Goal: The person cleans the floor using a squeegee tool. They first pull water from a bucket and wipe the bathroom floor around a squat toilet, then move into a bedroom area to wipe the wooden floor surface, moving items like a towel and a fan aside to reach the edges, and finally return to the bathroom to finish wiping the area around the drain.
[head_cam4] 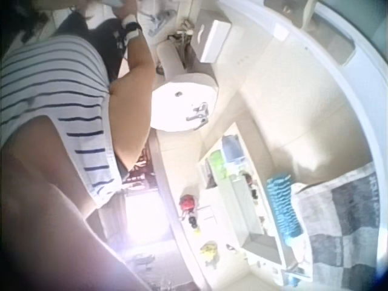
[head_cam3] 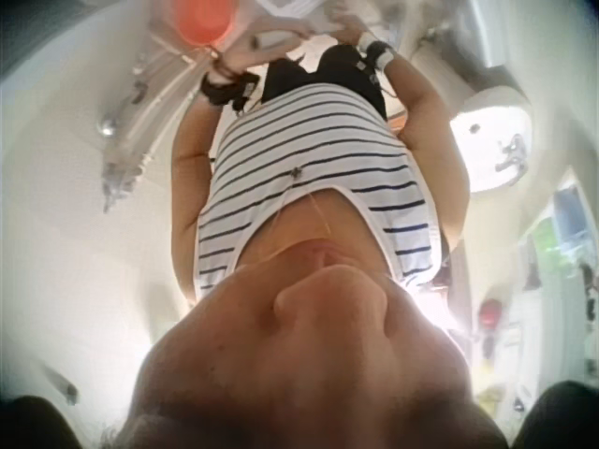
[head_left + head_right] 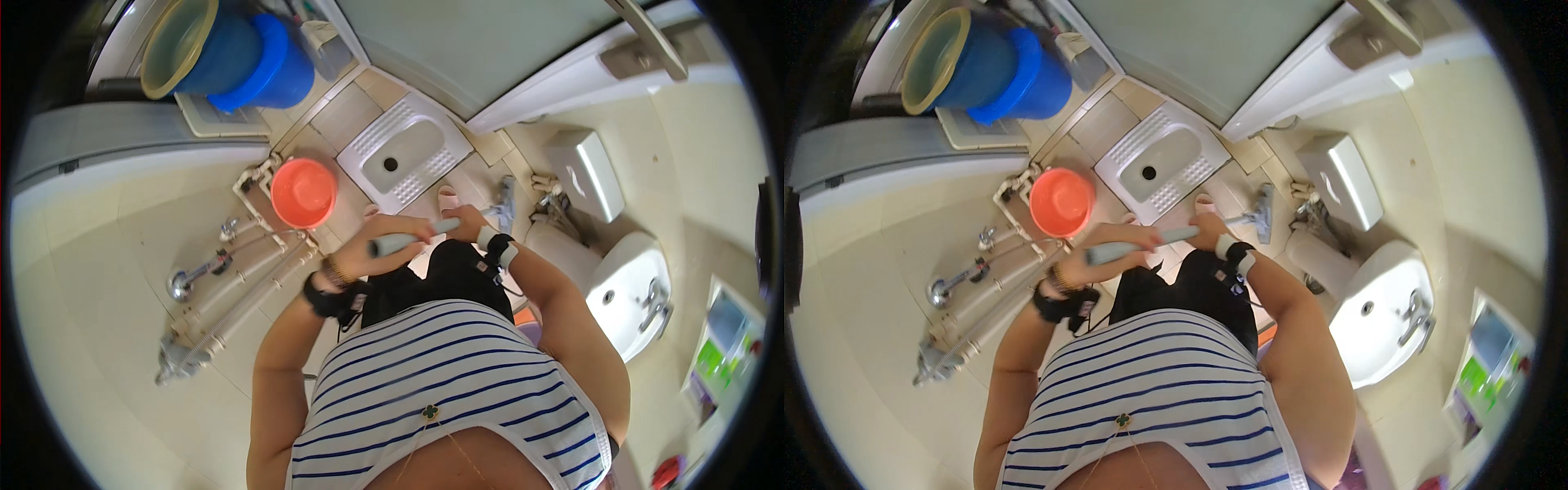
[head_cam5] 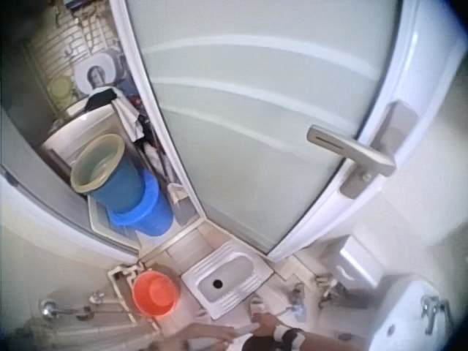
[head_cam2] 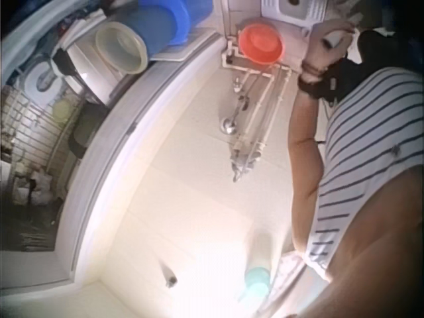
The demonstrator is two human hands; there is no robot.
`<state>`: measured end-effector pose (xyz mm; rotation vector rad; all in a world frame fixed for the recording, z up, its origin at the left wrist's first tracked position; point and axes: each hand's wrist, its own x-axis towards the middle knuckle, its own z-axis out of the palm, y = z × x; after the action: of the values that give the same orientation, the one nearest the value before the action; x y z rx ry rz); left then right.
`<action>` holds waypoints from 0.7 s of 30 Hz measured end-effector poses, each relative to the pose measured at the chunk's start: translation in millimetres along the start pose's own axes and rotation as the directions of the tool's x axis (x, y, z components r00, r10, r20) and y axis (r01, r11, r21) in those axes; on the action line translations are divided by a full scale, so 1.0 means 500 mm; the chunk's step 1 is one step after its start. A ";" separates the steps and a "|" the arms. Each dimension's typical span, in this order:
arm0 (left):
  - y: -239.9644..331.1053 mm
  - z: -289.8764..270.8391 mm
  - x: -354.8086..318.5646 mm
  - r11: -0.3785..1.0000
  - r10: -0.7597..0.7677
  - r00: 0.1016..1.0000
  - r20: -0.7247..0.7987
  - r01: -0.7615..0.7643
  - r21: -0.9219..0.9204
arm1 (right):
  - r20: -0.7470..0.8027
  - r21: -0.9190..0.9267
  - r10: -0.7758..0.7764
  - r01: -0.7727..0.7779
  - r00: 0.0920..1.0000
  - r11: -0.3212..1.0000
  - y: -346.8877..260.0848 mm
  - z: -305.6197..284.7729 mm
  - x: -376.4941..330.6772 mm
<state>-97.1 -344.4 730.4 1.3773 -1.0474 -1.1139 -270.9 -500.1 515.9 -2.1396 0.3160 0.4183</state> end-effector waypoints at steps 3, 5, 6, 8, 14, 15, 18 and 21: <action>-0.058 0.009 -0.034 0.994 0.039 0.990 0.134 -0.053 0.099 | 0.078 0.011 0.300 -0.302 0.951 0.953 0.023 0.087 -0.003; -0.066 -0.050 -0.089 0.991 0.076 0.988 0.135 -0.089 0.095 | -0.158 -0.037 0.102 -0.109 0.982 0.993 0.006 0.150 0.026; -0.072 -0.090 -0.114 0.989 0.049 0.988 0.146 -0.069 0.135 | -0.145 -0.038 0.086 -0.092 0.986 0.995 -0.034 0.169 0.052; -0.011 -0.168 -0.127 0.985 0.133 0.985 0.113 -0.144 0.097 | -0.245 -0.111 -0.050 0.023 0.968 0.994 -0.140 0.162 0.136; 0.158 -0.287 -0.059 0.904 -0.138 0.931 0.339 -0.022 0.428 | -0.407 0.264 0.042 0.073 0.912 0.962 -0.356 0.098 0.281; 0.158 -0.289 -0.053 0.907 -0.059 0.956 0.286 -0.069 0.416 | -0.455 0.324 0.047 0.116 0.889 0.939 -0.388 0.080 0.284; 0.176 -0.264 -0.064 0.980 0.107 0.987 0.119 -0.125 0.154 | -0.484 0.376 0.053 0.152 0.874 0.914 -0.478 0.025 0.251; 0.195 -0.268 -0.077 0.932 0.312 0.950 -0.015 -0.308 -0.192 | -0.682 0.313 -0.008 0.301 0.732 0.901 -0.470 0.038 0.167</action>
<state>24.9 -290.5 835.7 1.0102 -1.0948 -0.9633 -110.1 -358.9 645.7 -1.8028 0.5622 -0.5187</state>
